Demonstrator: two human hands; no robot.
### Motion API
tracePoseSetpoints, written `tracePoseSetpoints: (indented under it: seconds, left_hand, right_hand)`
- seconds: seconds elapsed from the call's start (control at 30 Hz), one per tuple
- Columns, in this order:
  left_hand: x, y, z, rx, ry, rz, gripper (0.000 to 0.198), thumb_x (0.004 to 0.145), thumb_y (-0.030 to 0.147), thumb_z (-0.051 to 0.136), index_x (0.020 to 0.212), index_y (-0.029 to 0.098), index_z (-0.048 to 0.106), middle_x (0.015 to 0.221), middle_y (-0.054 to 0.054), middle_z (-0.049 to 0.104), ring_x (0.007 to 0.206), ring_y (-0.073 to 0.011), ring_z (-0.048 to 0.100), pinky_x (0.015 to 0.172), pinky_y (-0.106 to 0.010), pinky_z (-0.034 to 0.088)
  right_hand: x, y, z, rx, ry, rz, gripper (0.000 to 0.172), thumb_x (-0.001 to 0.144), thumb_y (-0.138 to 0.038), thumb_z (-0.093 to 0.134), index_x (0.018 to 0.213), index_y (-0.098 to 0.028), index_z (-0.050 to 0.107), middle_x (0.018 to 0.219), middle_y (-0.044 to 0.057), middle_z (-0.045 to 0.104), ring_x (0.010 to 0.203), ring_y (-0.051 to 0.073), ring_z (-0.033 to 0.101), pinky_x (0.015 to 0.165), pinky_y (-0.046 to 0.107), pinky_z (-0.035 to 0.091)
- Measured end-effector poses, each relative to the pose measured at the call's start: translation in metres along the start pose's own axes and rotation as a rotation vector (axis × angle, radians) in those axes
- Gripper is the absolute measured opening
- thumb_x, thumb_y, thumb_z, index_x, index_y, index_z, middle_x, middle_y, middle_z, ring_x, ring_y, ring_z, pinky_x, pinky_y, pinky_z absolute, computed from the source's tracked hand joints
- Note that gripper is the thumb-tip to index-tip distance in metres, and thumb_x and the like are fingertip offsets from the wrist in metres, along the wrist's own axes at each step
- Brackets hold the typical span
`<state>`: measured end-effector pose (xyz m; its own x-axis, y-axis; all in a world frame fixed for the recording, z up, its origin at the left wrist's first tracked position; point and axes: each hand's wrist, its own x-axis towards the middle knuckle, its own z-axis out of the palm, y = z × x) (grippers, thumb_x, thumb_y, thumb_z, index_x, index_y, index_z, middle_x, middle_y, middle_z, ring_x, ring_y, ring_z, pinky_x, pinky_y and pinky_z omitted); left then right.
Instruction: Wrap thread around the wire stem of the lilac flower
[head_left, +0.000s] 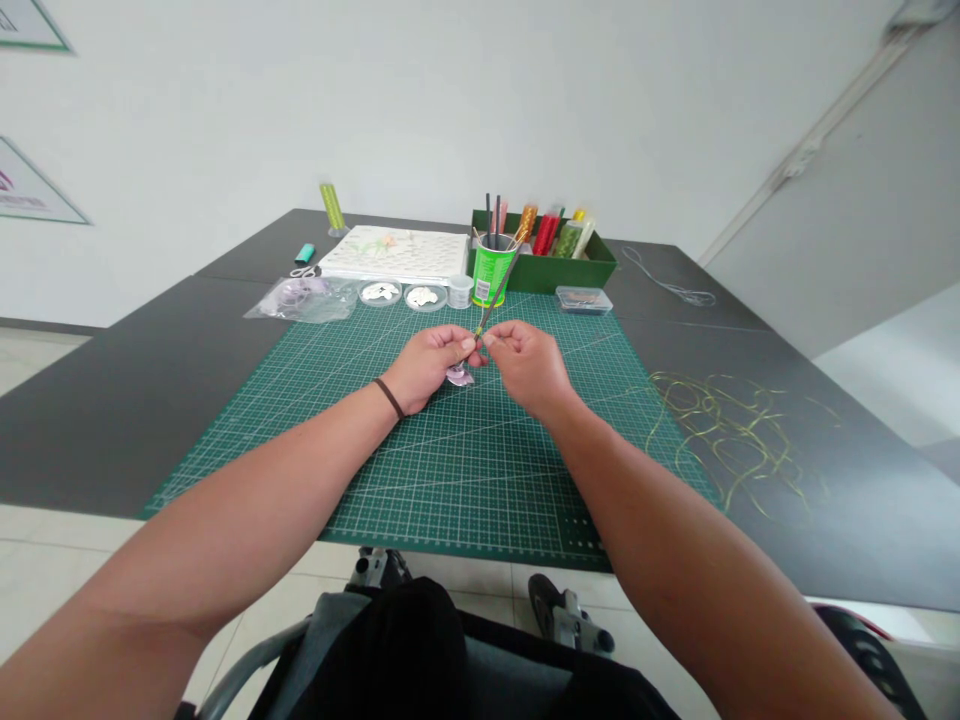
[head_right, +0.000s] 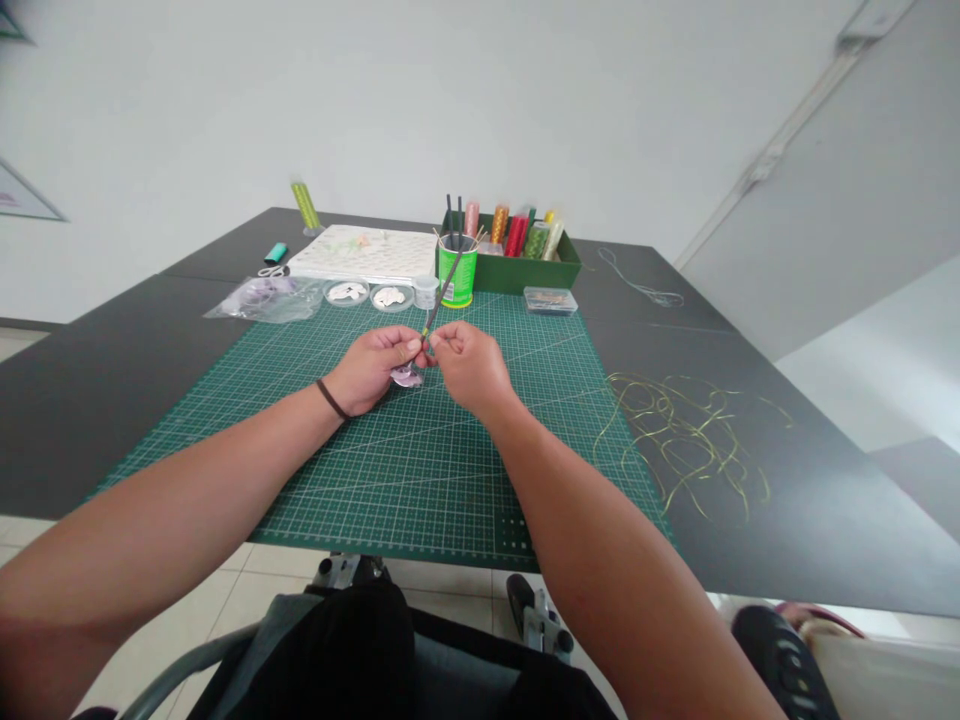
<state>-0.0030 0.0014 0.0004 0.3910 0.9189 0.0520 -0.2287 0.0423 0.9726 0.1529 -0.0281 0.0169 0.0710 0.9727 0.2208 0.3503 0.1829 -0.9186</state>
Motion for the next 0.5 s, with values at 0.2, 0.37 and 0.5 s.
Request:
tracePoseSetpoints:
  seconds: [0.2, 0.37, 0.5]
  left_hand:
    - [-0.002, 0.002, -0.002, -0.114, -0.121, -0.052, 0.034, 0.066, 0.037, 0.088, 0.071, 0.013, 0.064, 0.065, -0.002, 0.066, 0.065, -0.0121, 0.063, 0.056, -0.021, 0.044]
    - [-0.005, 0.006, -0.007, -0.193, -0.227, -0.145, 0.035, 0.066, 0.036, 0.09, 0.069, 0.012, 0.065, 0.064, 0.0, 0.065, 0.067, -0.0126, 0.066, 0.063, -0.023, 0.049]
    - [-0.006, 0.009, -0.011, -0.239, -0.304, -0.252, 0.033, 0.065, 0.034, 0.092, 0.074, 0.012, 0.069, 0.063, 0.0, 0.065, 0.069, -0.0137, 0.069, 0.071, -0.025, 0.052]
  right_hand:
    - [0.003, 0.004, 0.0, 0.187, -0.089, 0.039, 0.009, 0.085, -0.026, 0.063, 0.081, -0.018, 0.062, 0.056, -0.004, 0.057, 0.046, 0.008, 0.043, 0.044, 0.023, 0.031]
    - [0.001, -0.006, -0.003, 0.374, -0.18, 0.138, 0.005, 0.082, -0.019, 0.064, 0.078, -0.018, 0.061, 0.057, -0.005, 0.057, 0.045, 0.007, 0.046, 0.044, 0.021, 0.035]
    - [-0.003, -0.01, -0.006, 0.414, -0.26, 0.154, 0.003, 0.081, -0.018, 0.065, 0.084, -0.018, 0.064, 0.053, -0.008, 0.053, 0.045, 0.007, 0.048, 0.044, 0.02, 0.037]
